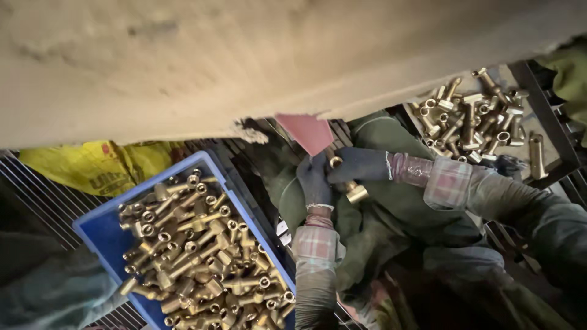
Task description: The person repeatedly picks brass-colored metal fittings from a blue bin and presses them against a moving belt sander to smooth or deburr edges. After each piece is sanded, it is placed into a separate bin to the right. The process is continuous and repetitive throughout the clip.
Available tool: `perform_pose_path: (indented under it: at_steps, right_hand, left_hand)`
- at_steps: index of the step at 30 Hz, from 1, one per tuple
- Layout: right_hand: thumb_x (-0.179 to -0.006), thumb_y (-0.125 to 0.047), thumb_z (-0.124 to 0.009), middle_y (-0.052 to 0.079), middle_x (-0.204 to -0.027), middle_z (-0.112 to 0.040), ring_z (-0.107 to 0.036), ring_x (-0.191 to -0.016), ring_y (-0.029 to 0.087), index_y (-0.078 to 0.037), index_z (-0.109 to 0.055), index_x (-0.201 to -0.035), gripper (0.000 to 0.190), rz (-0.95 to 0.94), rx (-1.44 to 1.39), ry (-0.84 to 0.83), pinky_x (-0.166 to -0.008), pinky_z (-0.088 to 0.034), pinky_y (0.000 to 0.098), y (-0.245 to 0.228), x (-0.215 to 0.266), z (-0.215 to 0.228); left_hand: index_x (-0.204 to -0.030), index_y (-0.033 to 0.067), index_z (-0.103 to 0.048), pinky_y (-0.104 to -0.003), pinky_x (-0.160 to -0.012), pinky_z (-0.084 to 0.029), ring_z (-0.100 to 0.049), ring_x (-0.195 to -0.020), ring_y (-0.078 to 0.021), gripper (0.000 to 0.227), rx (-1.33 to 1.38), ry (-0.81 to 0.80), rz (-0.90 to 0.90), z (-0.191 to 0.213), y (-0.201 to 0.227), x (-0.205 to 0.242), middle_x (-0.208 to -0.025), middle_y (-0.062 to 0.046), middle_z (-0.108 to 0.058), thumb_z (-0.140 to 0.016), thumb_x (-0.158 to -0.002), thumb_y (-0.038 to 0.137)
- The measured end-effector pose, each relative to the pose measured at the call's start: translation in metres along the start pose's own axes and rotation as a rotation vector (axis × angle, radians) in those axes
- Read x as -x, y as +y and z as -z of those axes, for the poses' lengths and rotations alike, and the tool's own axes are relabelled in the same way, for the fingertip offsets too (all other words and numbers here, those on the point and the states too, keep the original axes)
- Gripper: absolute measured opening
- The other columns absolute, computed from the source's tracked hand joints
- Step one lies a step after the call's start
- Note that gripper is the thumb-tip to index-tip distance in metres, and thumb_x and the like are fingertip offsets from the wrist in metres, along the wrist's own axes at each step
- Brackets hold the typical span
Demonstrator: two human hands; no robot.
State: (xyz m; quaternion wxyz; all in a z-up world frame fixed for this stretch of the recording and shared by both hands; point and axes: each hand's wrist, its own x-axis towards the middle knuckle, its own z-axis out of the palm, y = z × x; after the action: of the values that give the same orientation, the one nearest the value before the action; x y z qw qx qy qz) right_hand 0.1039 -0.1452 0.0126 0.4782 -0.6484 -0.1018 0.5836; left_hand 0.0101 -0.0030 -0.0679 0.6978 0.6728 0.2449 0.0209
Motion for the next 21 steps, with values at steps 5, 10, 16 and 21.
perform_pose_path:
  at_steps: [5,10,16,21]
  right_hand:
    - [-0.087,-0.025,-0.071,0.002,-0.087,-0.072,-0.067,-0.081,0.010,-0.005,-0.070,-0.101,0.024,0.107,-0.389,0.023,-0.076,-0.055,0.0293,0.001,-0.025,0.008]
    - [-0.089,-0.029,-0.072,0.008,-0.082,-0.075,-0.070,-0.076,0.015,0.002,-0.072,-0.095,0.032,0.100,-0.080,-0.009,-0.071,-0.057,0.0330,0.004,-0.010,0.001]
    - [-0.084,-0.035,-0.073,0.010,-0.082,-0.072,-0.070,-0.074,0.021,-0.005,-0.064,-0.097,0.034,0.335,0.459,0.054,-0.066,-0.055,0.0370,0.003,0.019,-0.013]
    - [-0.081,-0.036,-0.074,0.013,-0.080,-0.070,-0.067,-0.073,0.025,-0.005,-0.064,-0.099,0.037,0.421,0.530,0.106,-0.063,-0.053,0.0402,-0.008,0.020,-0.016]
  left_hand:
    - [-0.115,-0.0002,-0.068,-0.030,-0.081,-0.054,-0.070,-0.094,-0.0158,0.026,-0.250,-0.081,-0.287,-0.006,-0.015,-0.017,-0.105,-0.001,-0.070,-0.061,-0.093,0.013]
    - [-0.095,-0.0012,-0.073,-0.031,-0.069,-0.051,-0.063,-0.078,-0.0131,0.016,0.549,0.085,0.259,-0.011,-0.016,-0.013,-0.088,-0.003,-0.070,-0.067,-0.093,0.013]
    - [-0.100,-0.0032,-0.068,-0.030,-0.065,-0.048,-0.055,-0.073,-0.0081,0.021,0.003,0.020,-0.071,0.004,0.015,0.019,-0.079,-0.001,-0.062,-0.064,-0.098,0.018]
    - [-0.105,-0.0010,-0.068,-0.032,-0.053,-0.043,-0.052,-0.060,-0.0097,0.024,0.026,0.034,0.124,0.006,0.042,0.021,-0.072,0.001,-0.061,-0.065,-0.091,0.019]
